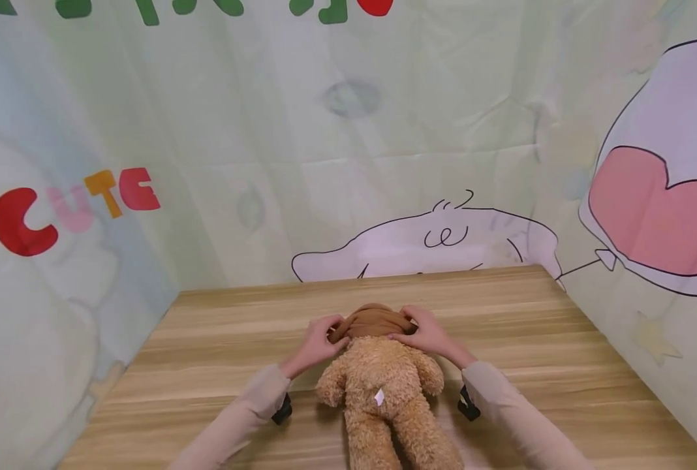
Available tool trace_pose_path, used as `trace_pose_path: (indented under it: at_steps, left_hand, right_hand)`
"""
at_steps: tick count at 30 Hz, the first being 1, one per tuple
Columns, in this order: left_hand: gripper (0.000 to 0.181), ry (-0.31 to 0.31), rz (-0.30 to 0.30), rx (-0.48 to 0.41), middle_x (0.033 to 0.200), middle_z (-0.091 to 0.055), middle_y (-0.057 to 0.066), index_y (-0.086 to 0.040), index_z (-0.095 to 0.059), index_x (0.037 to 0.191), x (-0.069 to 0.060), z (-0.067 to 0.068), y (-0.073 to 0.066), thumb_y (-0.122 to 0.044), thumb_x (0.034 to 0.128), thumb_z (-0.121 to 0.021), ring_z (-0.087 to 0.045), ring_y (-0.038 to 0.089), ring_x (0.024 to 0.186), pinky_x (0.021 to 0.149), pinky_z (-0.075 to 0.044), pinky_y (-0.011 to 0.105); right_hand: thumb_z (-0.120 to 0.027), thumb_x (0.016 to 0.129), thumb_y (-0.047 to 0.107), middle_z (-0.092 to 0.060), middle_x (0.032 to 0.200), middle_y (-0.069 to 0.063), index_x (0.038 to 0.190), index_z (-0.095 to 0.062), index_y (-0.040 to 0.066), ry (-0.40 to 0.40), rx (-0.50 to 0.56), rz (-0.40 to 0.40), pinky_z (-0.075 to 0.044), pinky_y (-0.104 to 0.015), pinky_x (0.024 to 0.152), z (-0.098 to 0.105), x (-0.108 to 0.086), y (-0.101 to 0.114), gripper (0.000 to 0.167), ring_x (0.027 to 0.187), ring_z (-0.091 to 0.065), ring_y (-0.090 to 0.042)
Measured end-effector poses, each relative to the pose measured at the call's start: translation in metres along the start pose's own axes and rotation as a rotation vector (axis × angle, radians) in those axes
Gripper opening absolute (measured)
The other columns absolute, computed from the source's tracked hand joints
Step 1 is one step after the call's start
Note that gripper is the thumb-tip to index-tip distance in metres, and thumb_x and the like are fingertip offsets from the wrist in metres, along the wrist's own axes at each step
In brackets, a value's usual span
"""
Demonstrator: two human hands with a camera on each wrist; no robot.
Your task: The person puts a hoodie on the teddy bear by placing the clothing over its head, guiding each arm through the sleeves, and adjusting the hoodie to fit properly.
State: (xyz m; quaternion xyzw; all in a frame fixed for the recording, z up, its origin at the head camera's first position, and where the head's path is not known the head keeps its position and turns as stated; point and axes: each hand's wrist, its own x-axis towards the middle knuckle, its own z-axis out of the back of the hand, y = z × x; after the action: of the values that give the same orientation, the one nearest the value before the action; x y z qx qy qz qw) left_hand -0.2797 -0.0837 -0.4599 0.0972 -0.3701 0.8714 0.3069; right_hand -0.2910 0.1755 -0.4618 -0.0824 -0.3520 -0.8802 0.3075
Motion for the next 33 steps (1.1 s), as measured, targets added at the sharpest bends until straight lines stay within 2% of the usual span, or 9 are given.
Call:
trace_pose_path:
  at_steps: [3,5,13,17,21,24,27,30,33]
  left_hand:
    - [0.023,0.111,0.021,-0.053,0.081,-0.058,0.005,-0.007,-0.055,0.096,-0.004,0.007,-0.003,-0.017,0.0779,-0.066,-0.044,0.005,0.058,0.051,-0.037,0.018]
    - [0.028,0.119,0.054,-0.058,0.082,-0.056,0.006,-0.007,-0.053,0.097,-0.003,0.005,-0.005,-0.018,0.0765,-0.068,-0.043,0.006,0.06,0.052,-0.036,0.019]
    - [0.019,-0.088,0.145,-0.143,0.062,-0.04,0.002,-0.004,-0.049,0.073,0.003,-0.016,-0.015,0.0,0.069,-0.067,-0.031,0.007,0.053,0.05,-0.028,0.019]
    - [0.016,-0.168,0.124,-0.179,0.056,-0.038,-0.001,-0.005,-0.052,0.067,0.007,-0.022,-0.021,0.007,0.069,-0.062,-0.026,0.005,0.048,0.048,-0.025,0.018]
    - [0.034,-0.254,0.07,-0.074,0.053,-0.023,-0.005,-0.012,-0.034,0.055,0.012,-0.024,-0.021,0.014,0.0626,-0.054,-0.018,0.004,0.049,0.05,-0.02,0.017]
    - [0.045,-0.287,0.028,0.021,0.058,-0.014,-0.005,-0.017,-0.018,0.06,0.013,-0.023,-0.018,0.017,0.0543,-0.047,-0.013,0.005,0.051,0.054,-0.016,0.018]
    - [0.045,-0.263,-0.018,0.029,0.059,-0.016,-0.005,-0.015,-0.018,0.06,0.012,-0.019,-0.015,0.018,0.0529,-0.049,-0.017,0.007,0.052,0.055,-0.018,0.019]
    - [0.035,-0.199,-0.037,-0.034,0.061,-0.035,0.002,-0.009,-0.034,0.058,0.01,-0.013,-0.011,0.013,0.0623,-0.062,-0.035,0.013,0.059,0.06,-0.03,0.022]
    - [0.019,-0.091,0.03,-0.164,0.102,-0.053,0.016,-0.001,-0.051,0.077,0.007,-0.009,-0.008,-0.002,0.0726,-0.069,-0.049,0.027,0.097,0.082,-0.041,0.038]
  right_hand:
    - [-0.068,0.076,0.033,-0.044,0.07,0.005,0.076,-0.047,0.018,0.002,-0.01,-0.017,-0.032,-0.024,0.059,0.001,-0.002,0.0,0.026,0.065,-0.04,-0.007]
    - [-0.068,0.077,0.034,-0.044,0.071,0.005,0.077,-0.047,0.018,0.01,-0.022,-0.025,-0.033,-0.024,0.059,0.003,-0.003,-0.001,0.026,0.065,-0.04,-0.007]
    - [-0.068,0.078,0.026,-0.047,0.074,0.004,0.079,-0.049,0.016,-0.006,-0.021,-0.024,-0.033,-0.025,0.062,0.0,-0.007,0.003,0.022,0.068,-0.042,-0.007]
    - [-0.07,0.075,0.019,-0.038,0.066,0.004,0.07,-0.043,0.013,-0.079,-0.02,0.005,-0.03,-0.024,0.059,-0.004,-0.008,0.006,0.028,0.062,-0.035,-0.007]
    - [-0.07,0.073,0.015,-0.034,0.061,0.008,0.063,-0.041,0.016,-0.14,-0.126,0.048,-0.028,-0.019,0.056,-0.008,-0.003,0.009,0.031,0.057,-0.029,-0.003]
    - [-0.068,0.071,0.01,-0.03,0.058,0.01,0.057,-0.035,0.019,-0.15,-0.196,0.082,-0.025,-0.018,0.054,-0.009,0.003,0.014,0.037,0.054,-0.025,-0.003]
    - [-0.067,0.069,0.002,-0.028,0.058,0.007,0.057,-0.03,0.015,-0.159,-0.219,0.171,-0.022,-0.018,0.054,-0.008,0.005,0.015,0.04,0.055,-0.022,-0.003]
    - [-0.067,0.073,0.003,-0.043,0.068,0.002,0.066,-0.047,0.012,-0.146,-0.211,0.221,-0.028,-0.02,0.053,-0.005,0.001,0.009,0.024,0.058,-0.031,-0.005]
    - [-0.067,0.078,0.012,-0.054,0.102,-0.013,0.09,-0.056,0.009,-0.056,-0.109,0.156,-0.044,-0.031,0.067,-0.002,-0.006,0.003,0.016,0.082,-0.052,-0.019]
